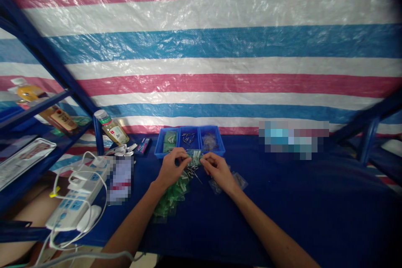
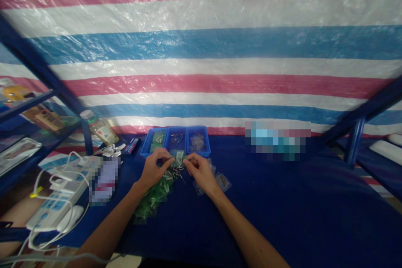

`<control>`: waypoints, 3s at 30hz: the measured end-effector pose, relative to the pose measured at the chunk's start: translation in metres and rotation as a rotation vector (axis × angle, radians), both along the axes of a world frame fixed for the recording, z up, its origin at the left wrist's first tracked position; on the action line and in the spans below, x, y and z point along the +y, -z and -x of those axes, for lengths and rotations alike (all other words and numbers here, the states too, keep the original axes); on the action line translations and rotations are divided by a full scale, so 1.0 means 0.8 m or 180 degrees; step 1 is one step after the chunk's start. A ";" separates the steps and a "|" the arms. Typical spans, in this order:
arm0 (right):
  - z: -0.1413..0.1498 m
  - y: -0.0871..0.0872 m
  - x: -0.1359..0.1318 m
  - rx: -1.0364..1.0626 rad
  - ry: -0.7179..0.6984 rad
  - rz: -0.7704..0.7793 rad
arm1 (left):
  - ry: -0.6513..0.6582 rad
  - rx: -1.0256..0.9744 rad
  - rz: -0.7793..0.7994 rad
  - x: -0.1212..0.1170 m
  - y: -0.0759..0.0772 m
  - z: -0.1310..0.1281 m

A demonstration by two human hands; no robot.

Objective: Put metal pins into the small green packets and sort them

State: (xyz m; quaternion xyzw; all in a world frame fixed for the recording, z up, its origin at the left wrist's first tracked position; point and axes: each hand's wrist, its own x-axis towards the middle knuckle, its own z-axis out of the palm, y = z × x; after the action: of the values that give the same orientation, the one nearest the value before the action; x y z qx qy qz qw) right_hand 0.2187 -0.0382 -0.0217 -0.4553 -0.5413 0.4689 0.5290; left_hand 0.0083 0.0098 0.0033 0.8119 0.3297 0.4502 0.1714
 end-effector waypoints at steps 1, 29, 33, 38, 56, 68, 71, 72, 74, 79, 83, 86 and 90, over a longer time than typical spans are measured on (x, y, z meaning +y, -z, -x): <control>0.000 0.000 0.001 0.0054 0.0041 0.0017 | -0.0111 -0.0057 0.0010 0.003 -0.002 0.004; -0.001 -0.007 -0.008 -0.1851 -0.0235 -0.0755 | -0.0933 0.2510 -0.0219 0.140 -0.018 0.051; 0.004 -0.005 -0.011 -0.2748 -0.0357 -0.1311 | -0.1014 0.2518 -0.0167 0.137 -0.015 0.050; 0.003 0.003 -0.008 -0.3272 -0.0124 -0.1446 | -0.1035 0.2495 -0.0102 0.134 -0.019 0.047; -0.006 0.000 -0.003 -0.2999 0.0253 -0.1513 | 0.0104 0.1282 -0.0597 -0.006 -0.009 0.004; -0.002 -0.008 -0.010 -0.2753 0.0169 -0.1702 | 0.0299 0.1427 -0.0405 -0.015 -0.008 -0.001; 0.001 -0.009 -0.012 -0.2740 0.0100 -0.1739 | 0.0361 0.1412 -0.0453 -0.016 -0.010 -0.001; 0.001 -0.009 -0.013 -0.2733 0.0099 -0.1722 | 0.0379 0.1419 -0.0459 -0.017 -0.010 -0.001; 0.002 -0.009 -0.013 -0.2719 0.0095 -0.1672 | 0.0396 0.1433 -0.0457 -0.017 -0.011 -0.001; 0.003 -0.009 -0.014 -0.2648 0.0019 -0.1704 | 0.0376 0.1425 -0.0433 -0.017 -0.011 0.002; 0.006 -0.010 -0.014 -0.2696 0.0000 -0.1720 | 0.0352 0.1432 -0.0436 -0.017 -0.011 0.003; 0.006 -0.010 -0.013 -0.2730 0.0047 -0.1647 | 0.0372 0.1435 -0.0430 -0.017 -0.013 0.002; 0.006 -0.010 -0.012 -0.2750 0.0047 -0.1586 | 0.0384 0.1392 -0.0421 -0.017 -0.015 0.002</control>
State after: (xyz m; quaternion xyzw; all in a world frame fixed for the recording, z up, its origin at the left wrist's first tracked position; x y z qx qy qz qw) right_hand 0.2137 -0.0482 -0.0138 -0.4716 -0.8033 0.0900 0.3524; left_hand 0.0067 -0.0038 0.0150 0.9179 0.2796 0.2731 0.0690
